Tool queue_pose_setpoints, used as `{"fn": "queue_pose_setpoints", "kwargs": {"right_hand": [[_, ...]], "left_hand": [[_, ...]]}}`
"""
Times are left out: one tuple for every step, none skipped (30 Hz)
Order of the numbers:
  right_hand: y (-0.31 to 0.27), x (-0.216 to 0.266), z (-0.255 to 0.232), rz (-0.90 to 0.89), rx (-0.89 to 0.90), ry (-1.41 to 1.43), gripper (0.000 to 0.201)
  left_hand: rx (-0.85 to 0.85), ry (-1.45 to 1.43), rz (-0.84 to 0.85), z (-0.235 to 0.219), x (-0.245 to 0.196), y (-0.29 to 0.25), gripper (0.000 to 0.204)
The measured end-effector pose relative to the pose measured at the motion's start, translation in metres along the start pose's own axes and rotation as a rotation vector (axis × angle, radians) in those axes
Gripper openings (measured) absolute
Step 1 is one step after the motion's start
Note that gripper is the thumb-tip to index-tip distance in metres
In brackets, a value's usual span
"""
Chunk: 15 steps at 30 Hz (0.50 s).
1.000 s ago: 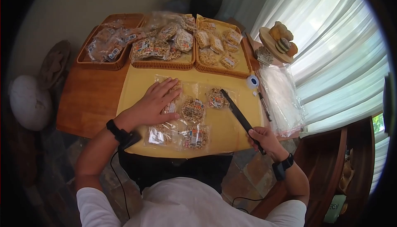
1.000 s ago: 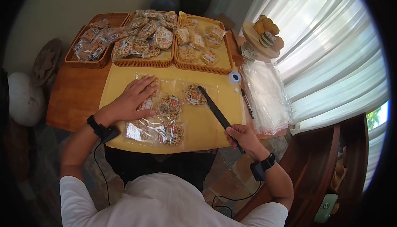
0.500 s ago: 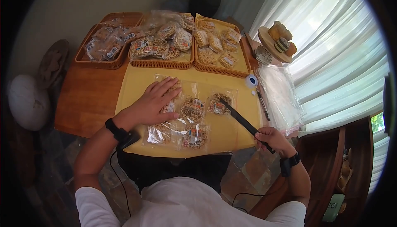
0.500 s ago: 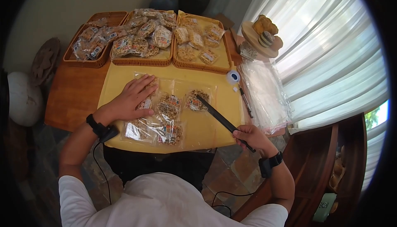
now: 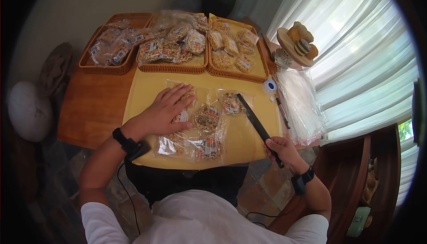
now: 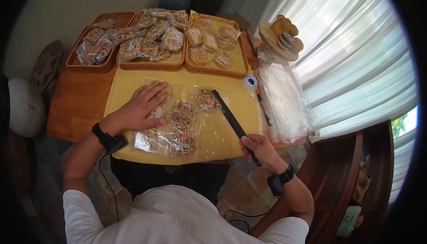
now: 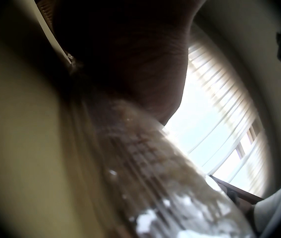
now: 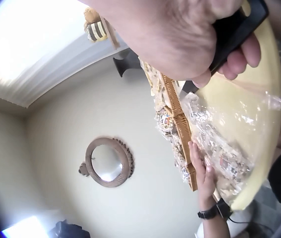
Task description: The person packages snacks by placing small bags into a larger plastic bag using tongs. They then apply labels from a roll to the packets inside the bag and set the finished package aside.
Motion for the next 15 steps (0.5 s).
{"fn": "queue_pose_setpoints", "kwargs": {"right_hand": [[-0.002, 0.002, -0.001, -0.007, -0.018, -0.015, 0.032], [-0.006, 0.006, -0.004, -0.004, -0.02, -0.018, 0.032], [-0.014, 0.011, -0.009, 0.041, -0.011, -0.062, 0.032], [-0.018, 0.014, -0.014, 0.079, -0.001, -0.105, 0.032], [-0.017, 0.015, -0.022, 0.077, -0.001, -0.107, 0.032], [-0.017, 0.013, -0.03, 0.084, 0.05, -0.112, 0.032], [-0.018, 0.01, -0.037, 0.093, 0.1, -0.115, 0.032], [-0.017, 0.009, -0.044, 0.094, 0.098, -0.115, 0.032], [-0.017, 0.009, -0.049, 0.076, 0.143, -0.148, 0.033], [-0.016, 0.008, -0.05, 0.059, 0.189, -0.18, 0.033], [-0.015, 0.006, -0.051, 0.06, 0.189, -0.179, 0.033], [-0.013, 0.005, -0.05, 0.03, 0.189, -0.186, 0.032], [-0.01, 0.005, -0.05, -0.002, 0.19, -0.195, 0.031], [-0.008, 0.003, -0.05, -0.004, 0.191, -0.194, 0.031], [-0.005, 0.001, -0.048, -0.027, 0.17, -0.207, 0.031]], "left_hand": [[0.0, 0.005, -0.004, 0.0, 0.0, 0.0, 0.09], [-0.001, 0.0, -0.004, 0.001, 0.0, 0.001, 0.09], [-0.006, -0.003, 0.0, 0.001, -0.001, 0.0, 0.09], [-0.015, -0.001, 0.004, 0.0, -0.001, 0.0, 0.09], [-0.018, 0.0, 0.004, -0.001, -0.001, 0.001, 0.09], [-0.027, 0.003, 0.009, -0.002, -0.001, 0.001, 0.089], [-0.034, 0.006, 0.016, -0.002, -0.002, 0.001, 0.088], [-0.034, 0.005, 0.017, -0.002, -0.002, 0.001, 0.088], [-0.024, 0.005, 0.01, -0.001, -0.001, 0.001, 0.089], [-0.012, 0.004, 0.002, 0.0, 0.0, 0.001, 0.091], [-0.01, 0.004, 0.002, 0.001, 0.0, 0.0, 0.091], [-0.01, 0.007, 0.004, 0.001, 0.0, 0.0, 0.091], [-0.01, 0.01, 0.004, 0.001, 0.0, 0.0, 0.091], [-0.011, 0.012, 0.004, 0.001, 0.0, 0.001, 0.091], [-0.007, 0.01, 0.002, 0.001, -0.001, 0.001, 0.091]]}}
Point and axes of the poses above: each hand's wrist, its own y-axis towards the middle knuckle, its own z-axis out of the palm, x = y × z, the point moved 5 cm from there along y, towards the middle knuckle, and after that the axes turned 12 degrees about -x, right-handed, at the moved point
